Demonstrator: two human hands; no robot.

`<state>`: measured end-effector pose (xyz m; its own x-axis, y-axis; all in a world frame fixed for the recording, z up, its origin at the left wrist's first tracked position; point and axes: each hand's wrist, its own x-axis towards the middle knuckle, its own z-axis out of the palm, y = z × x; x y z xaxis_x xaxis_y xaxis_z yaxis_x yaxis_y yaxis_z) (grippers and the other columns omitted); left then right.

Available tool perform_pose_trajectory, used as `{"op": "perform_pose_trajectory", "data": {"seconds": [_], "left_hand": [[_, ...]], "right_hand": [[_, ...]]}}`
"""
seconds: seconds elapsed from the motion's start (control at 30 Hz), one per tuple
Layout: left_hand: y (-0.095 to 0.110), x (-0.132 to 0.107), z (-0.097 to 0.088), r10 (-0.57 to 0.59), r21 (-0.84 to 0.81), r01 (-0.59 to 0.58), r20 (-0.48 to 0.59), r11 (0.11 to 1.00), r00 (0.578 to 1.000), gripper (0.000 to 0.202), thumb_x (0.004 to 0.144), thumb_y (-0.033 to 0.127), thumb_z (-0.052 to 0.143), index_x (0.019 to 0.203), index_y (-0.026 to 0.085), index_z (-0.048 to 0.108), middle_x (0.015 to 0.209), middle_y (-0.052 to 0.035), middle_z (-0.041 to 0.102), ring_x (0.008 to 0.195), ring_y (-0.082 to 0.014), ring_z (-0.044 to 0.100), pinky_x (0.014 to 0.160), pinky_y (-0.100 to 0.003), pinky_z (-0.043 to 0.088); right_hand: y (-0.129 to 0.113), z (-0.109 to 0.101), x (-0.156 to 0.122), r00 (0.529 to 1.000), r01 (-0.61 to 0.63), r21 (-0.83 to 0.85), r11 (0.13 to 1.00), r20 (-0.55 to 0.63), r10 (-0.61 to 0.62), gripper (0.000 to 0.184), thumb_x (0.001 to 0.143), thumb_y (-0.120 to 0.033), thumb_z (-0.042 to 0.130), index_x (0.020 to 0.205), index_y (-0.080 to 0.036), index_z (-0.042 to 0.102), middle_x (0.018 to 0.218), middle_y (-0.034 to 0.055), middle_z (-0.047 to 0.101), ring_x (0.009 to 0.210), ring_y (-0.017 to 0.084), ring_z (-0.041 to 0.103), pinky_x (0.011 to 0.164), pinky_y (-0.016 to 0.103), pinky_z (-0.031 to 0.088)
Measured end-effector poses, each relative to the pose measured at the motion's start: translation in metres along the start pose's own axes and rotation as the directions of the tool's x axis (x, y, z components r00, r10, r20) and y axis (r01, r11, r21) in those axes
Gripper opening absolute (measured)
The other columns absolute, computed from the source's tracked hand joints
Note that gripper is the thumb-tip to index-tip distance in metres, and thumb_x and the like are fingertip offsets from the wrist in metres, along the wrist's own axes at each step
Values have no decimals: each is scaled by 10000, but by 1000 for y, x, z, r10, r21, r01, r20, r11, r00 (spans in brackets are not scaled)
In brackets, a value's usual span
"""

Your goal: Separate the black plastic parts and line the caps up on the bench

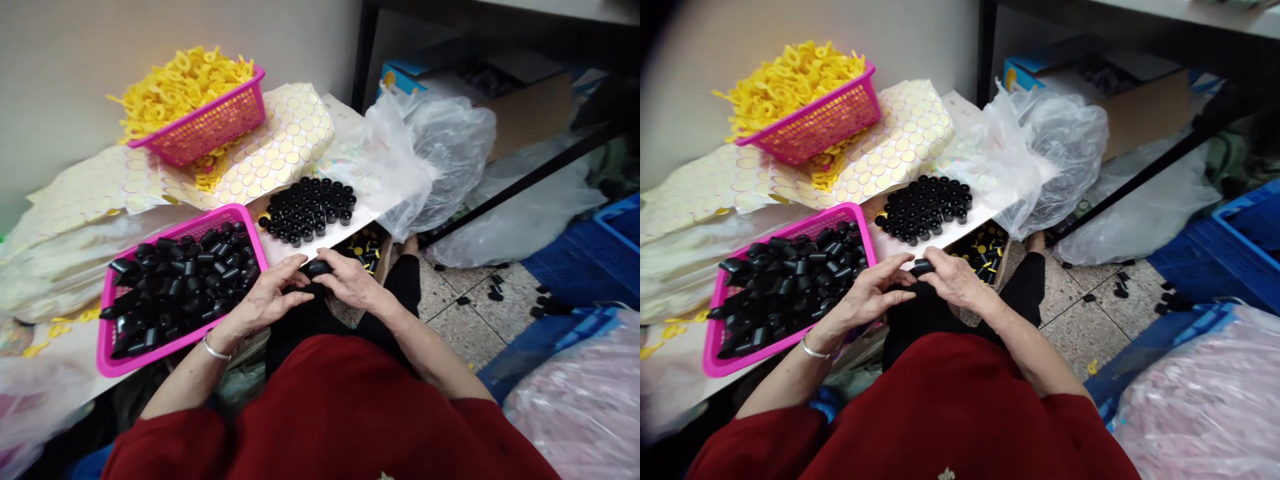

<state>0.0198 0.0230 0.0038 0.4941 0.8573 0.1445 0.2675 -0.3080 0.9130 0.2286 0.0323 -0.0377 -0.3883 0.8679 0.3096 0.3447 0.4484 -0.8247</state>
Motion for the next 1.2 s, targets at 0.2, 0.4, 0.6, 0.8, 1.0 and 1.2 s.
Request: {"op": "perform_pose_trajectory", "data": {"seconds": [0.2, 0.4, 0.6, 0.8, 1.0, 1.2], "left_hand": [[-3, -8, -71, -55, 435, 217, -356, 874, 933, 251, 756, 349, 704, 921, 162, 723, 1008, -87, 695, 797, -172, 636, 751, -296, 534], [-34, -20, -127, -473, 397, 625, -420, 672, 775, 356, 619, 289, 645, 928, 134, 728, 731, -33, 651, 689, -197, 587, 681, -318, 479], [-42, -10, -116, -490, 402, 578, -307, 710, 816, 558, 625, 382, 676, 1122, 130, 685, 735, 2, 590, 634, -150, 511, 622, -286, 432], [-49, 2, -115, -385, 460, 470, -271, 753, 882, 406, 569, 351, 745, 917, 142, 723, 847, -34, 605, 709, -160, 518, 687, -300, 444], [-37, -9, -121, -508, -129, 500, -388, 856, 769, 443, 475, 270, 829, 870, 141, 675, 820, -17, 628, 712, -136, 549, 673, -283, 485], [-22, -24, -129, -687, -594, 489, -155, 639, 710, 311, 556, 194, 767, 847, 126, 683, 801, -71, 653, 680, -152, 599, 574, -273, 520]], "right_hand": [[81, -6, 26, 789, -115, 424, 898, -510, 342, 384, 729, -496, 719, 958, -209, 608, 888, 12, 642, 817, 168, 618, 782, 329, 523], [134, -29, 42, 644, -260, 267, 928, -668, 372, 417, 728, -492, 675, 993, -180, 599, 904, 35, 632, 827, 187, 601, 825, 388, 508], [150, -21, 49, 632, -458, -35, 888, -715, 298, 377, 783, -452, 613, 1046, -182, 610, 977, 94, 611, 1000, 273, 545, 949, 520, 427], [155, -22, 50, 735, -471, -200, 859, -628, 256, 457, 825, -396, 565, 1231, -186, 546, 1054, 129, 597, 1052, 312, 540, 966, 596, 382], [150, -36, 52, 822, -434, -297, 851, -517, 239, 377, 786, -292, 577, 1150, -196, 559, 1144, 140, 570, 1082, 303, 537, 969, 544, 416], [158, -34, 55, 808, -437, -312, 844, -549, 215, 484, 753, -259, 584, 1222, -165, 513, 1188, 157, 580, 1134, 332, 511, 1009, 573, 381]]}}
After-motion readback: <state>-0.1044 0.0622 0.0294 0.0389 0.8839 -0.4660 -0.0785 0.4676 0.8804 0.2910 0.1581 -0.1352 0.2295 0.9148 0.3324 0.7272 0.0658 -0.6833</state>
